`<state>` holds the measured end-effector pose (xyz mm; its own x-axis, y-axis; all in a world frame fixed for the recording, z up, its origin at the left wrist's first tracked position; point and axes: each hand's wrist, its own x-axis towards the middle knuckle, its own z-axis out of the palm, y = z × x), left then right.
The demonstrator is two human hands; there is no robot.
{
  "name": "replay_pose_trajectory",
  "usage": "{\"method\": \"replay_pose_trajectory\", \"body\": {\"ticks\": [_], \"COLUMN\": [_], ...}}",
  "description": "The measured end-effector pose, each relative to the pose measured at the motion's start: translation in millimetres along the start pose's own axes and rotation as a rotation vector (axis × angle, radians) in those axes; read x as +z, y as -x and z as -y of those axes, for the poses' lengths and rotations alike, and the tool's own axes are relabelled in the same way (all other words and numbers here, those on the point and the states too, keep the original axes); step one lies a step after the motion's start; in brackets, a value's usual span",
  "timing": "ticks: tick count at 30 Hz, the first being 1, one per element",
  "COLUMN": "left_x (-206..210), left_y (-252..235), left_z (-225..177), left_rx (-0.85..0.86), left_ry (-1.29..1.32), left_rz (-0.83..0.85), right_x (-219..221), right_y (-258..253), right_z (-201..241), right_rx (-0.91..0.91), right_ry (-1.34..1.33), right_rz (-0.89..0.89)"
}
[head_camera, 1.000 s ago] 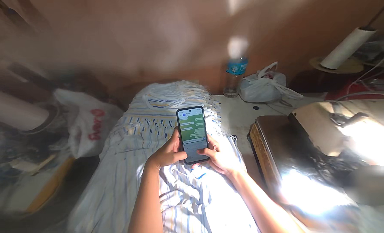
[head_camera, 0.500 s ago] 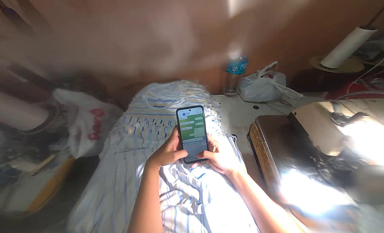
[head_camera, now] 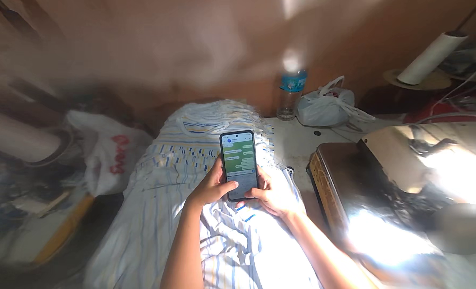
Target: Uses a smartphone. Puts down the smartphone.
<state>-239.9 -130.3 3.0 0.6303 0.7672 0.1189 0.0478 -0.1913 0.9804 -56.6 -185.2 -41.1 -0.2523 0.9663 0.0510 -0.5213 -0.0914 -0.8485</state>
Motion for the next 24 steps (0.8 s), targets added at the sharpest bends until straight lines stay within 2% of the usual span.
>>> {"method": "replay_pose_trajectory", "body": {"ticks": [5, 14, 24], "left_x": [-7.1, -16.2, -14.1], "left_y": [3.3, 6.1, 6.0], "left_z": [0.3, -1.7, -0.7], "left_rx": [-0.006, -0.028, -0.035], "left_ry": [0.013, 0.059, 0.033], "left_rz": [0.076, 0.159, 0.119], "right_x": [-0.6, 1.7, 0.4], "right_y": [0.3, 0.5, 0.5], "right_z": [-0.9, 5.1, 3.8], "right_rx": [0.006, 0.101, 0.075], "right_ry": [-0.013, -0.189, -0.159], "right_rz": [0.003, -0.004, 0.008]}}
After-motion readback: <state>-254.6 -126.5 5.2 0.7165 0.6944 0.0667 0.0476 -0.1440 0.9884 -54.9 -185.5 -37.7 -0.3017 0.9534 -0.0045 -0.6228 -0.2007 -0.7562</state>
